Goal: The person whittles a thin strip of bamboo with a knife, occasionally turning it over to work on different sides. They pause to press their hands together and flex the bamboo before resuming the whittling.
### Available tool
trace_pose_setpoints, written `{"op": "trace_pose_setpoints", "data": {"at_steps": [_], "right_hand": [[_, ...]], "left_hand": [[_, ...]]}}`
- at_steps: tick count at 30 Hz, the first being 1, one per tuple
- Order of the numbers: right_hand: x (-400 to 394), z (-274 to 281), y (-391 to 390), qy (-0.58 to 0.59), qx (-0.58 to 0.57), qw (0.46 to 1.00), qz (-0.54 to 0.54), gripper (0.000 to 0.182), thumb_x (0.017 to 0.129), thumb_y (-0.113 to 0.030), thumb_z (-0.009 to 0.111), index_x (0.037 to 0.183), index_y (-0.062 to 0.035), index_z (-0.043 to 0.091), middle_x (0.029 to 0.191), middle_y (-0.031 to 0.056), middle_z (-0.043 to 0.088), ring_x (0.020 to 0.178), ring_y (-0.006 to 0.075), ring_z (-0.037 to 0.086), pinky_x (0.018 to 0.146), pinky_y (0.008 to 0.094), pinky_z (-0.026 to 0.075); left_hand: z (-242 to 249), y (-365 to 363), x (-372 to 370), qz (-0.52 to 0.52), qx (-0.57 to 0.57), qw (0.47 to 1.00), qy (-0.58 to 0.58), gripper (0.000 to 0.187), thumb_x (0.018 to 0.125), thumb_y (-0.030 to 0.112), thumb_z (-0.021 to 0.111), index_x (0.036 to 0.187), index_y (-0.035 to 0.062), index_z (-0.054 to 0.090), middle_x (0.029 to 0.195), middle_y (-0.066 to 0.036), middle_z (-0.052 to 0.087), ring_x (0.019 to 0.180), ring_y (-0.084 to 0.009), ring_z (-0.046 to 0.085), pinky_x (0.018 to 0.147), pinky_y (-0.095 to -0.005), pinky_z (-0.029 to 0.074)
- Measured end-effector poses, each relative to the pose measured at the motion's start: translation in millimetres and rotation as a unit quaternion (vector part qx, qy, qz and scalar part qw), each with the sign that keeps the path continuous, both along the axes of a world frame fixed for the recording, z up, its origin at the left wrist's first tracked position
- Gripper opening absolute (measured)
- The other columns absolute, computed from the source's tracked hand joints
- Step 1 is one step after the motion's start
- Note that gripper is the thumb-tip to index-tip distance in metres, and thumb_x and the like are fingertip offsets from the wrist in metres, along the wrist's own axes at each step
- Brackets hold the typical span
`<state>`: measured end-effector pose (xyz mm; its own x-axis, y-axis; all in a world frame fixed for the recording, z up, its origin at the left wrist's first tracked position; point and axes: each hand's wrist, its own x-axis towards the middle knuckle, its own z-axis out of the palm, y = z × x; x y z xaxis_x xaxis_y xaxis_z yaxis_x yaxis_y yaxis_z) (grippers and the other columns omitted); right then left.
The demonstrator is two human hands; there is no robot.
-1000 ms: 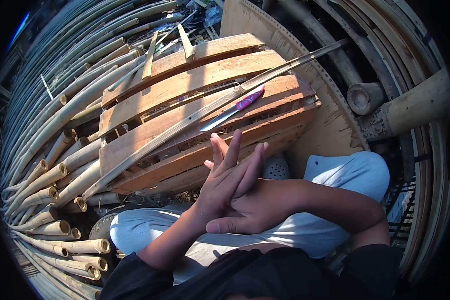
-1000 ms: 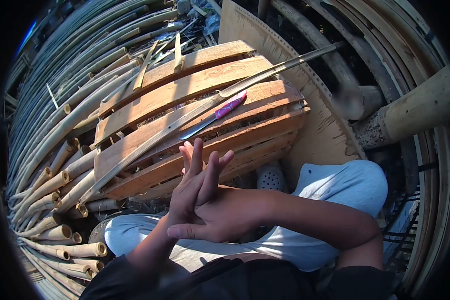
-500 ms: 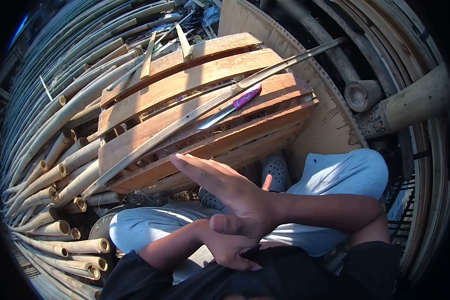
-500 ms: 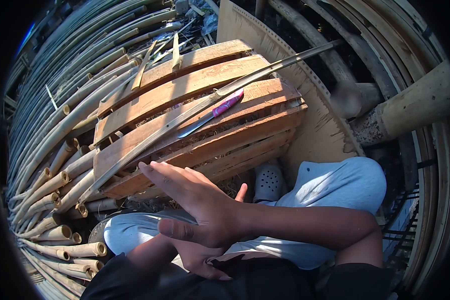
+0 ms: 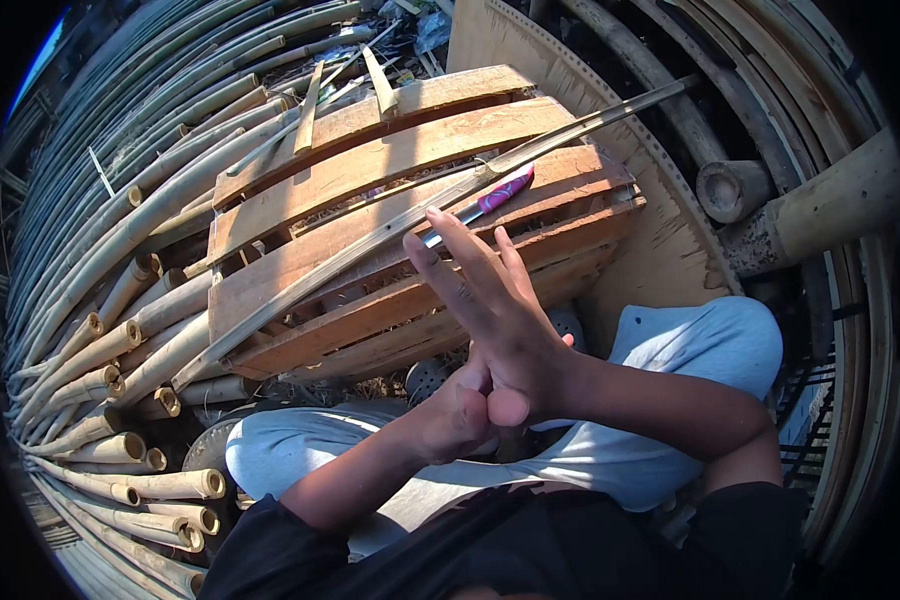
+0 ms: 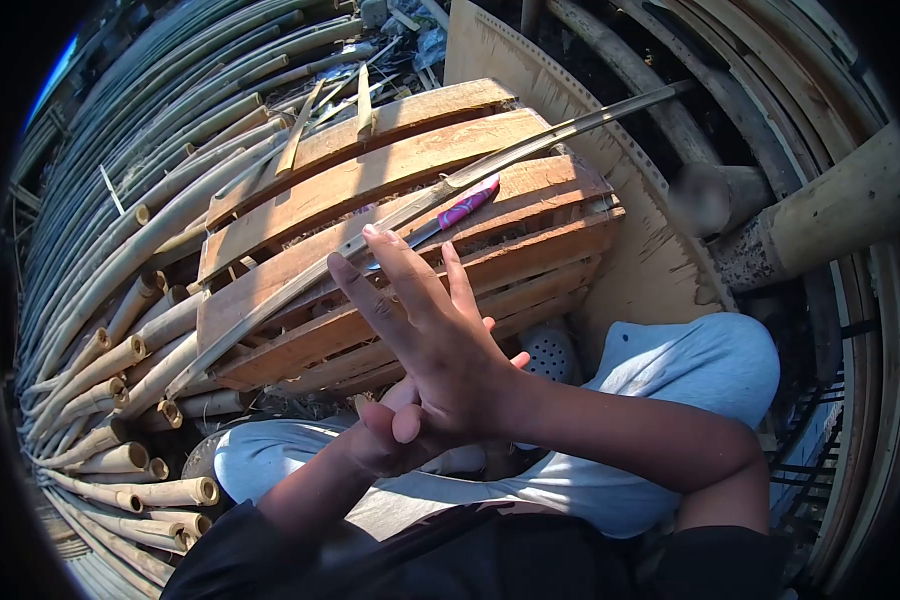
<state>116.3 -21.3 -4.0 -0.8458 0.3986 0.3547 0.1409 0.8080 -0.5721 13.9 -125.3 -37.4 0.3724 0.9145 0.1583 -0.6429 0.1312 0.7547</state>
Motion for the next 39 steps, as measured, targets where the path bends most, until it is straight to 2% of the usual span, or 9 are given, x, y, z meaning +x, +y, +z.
{"op": "trace_pose_setpoints", "data": {"at_steps": [6,15,20,21,24,27,29,33,39], "right_hand": [[-4,-14,1,-0.017,0.011,1.000,0.007,0.111,0.086,-0.086,0.039,0.169,-0.0136,0.023,0.170,0.0257,0.020,0.156,0.0479,0.025,0.120,0.0740,0.010],[-5,-37,-1,0.015,0.117,0.988,0.099,0.085,0.089,-0.058,0.052,0.167,-0.0307,0.031,0.162,0.0205,0.039,0.152,0.0378,0.038,0.119,0.0718,0.024],[-2,-29,3,-0.070,0.135,0.987,0.059,0.098,0.087,-0.085,0.038,0.164,-0.0243,0.039,0.160,0.0203,0.042,0.150,0.0390,0.042,0.117,0.0717,0.025],[-1,-16,10,-0.012,0.077,0.996,0.052,0.097,0.091,-0.082,0.036,0.162,-0.0152,0.040,0.155,0.0216,0.048,0.147,0.0403,0.044,0.117,0.0705,0.027],[2,2,40,-0.014,0.161,0.986,-0.040,0.065,0.098,-0.043,0.059,0.149,-0.0045,0.050,0.144,0.0219,0.056,0.138,0.0398,0.050,0.115,0.0660,0.032],[4,-11,62,-0.062,0.247,0.961,-0.107,0.053,0.095,-0.028,0.065,0.140,-0.0015,0.058,0.137,0.0194,0.060,0.132,0.0365,0.055,0.113,0.0607,0.036],[7,-16,69,-0.103,0.302,0.939,-0.132,0.048,0.092,-0.021,0.067,0.135,-0.0003,0.061,0.134,0.0180,0.062,0.130,0.0342,0.057,0.113,0.0583,0.038],[9,-12,74,-0.122,0.357,0.923,-0.075,0.040,0.089,-0.010,0.064,0.126,0.0023,0.067,0.124,0.0139,0.064,0.123,0.0282,0.060,0.110,0.0512,0.042],[10,-22,91,-0.134,0.356,0.920,-0.094,0.034,0.089,-0.010,0.064,0.121,0.0006,0.071,0.123,0.0150,0.065,0.120,0.0280,0.062,0.105,0.0437,0.046]], "left_hand": [[6,2,-13,-0.082,-0.147,0.985,-0.045,0.148,0.064,0.079,0.082,0.165,0.0021,0.006,0.166,-0.020,0.026,0.155,-0.0312,0.032,0.125,-0.0478,0.033],[5,-3,-5,0.007,-0.083,0.990,0.110,0.138,0.077,0.070,0.084,0.166,0.0041,0.001,0.161,-0.020,0.035,0.151,-0.0328,0.038,0.123,-0.0471,0.036],[21,7,-22,0.015,-0.058,0.984,0.170,0.129,0.074,0.070,0.086,0.162,-0.0009,0.023,0.153,-0.020,0.046,0.141,-0.0302,0.051,0.117,-0.0446,0.044],[4,9,-45,-0.078,-0.103,0.967,0.219,0.117,0.080,0.065,0.084,0.159,-0.0028,0.030,0.152,-0.020,0.048,0.136,-0.0288,0.056,0.110,-0.0414,0.051],[22,10,-54,0.154,-0.098,0.975,0.129,0.079,0.098,0.045,0.074,0.151,-0.0045,0.043,0.143,-0.020,0.059,0.123,-0.0274,0.067,0.095,-0.0353,0.061],[20,6,-81,0.360,-0.037,0.875,0.322,0.046,0.100,0.029,0.074,0.133,-0.0018,0.062,0.124,-0.015,0.071,0.111,-0.0235,0.074,0.085,-0.0365,0.064],[20,9,-96,0.498,0.122,0.693,0.508,0.025,0.100,0.011,0.073,0.122,0.0005,0.069,0.115,-0.013,0.074,0.110,-0.0225,0.074,0.088,-0.0355,0.062],[26,16,-112,0.473,0.159,0.532,0.684,0.045,0.088,-0.007,0.073,0.132,0.0018,0.068,0.117,-0.019,0.074,0.120,-0.0373,0.069,0.106,-0.0401,0.052],[2,16,-128,0.461,0.115,0.594,0.650,0.035,0.088,-0.001,0.073,0.123,0.0030,0.073,0.116,-0.016,0.074,0.109,-0.0360,0.068,0.100,-0.0461,0.050]]}}
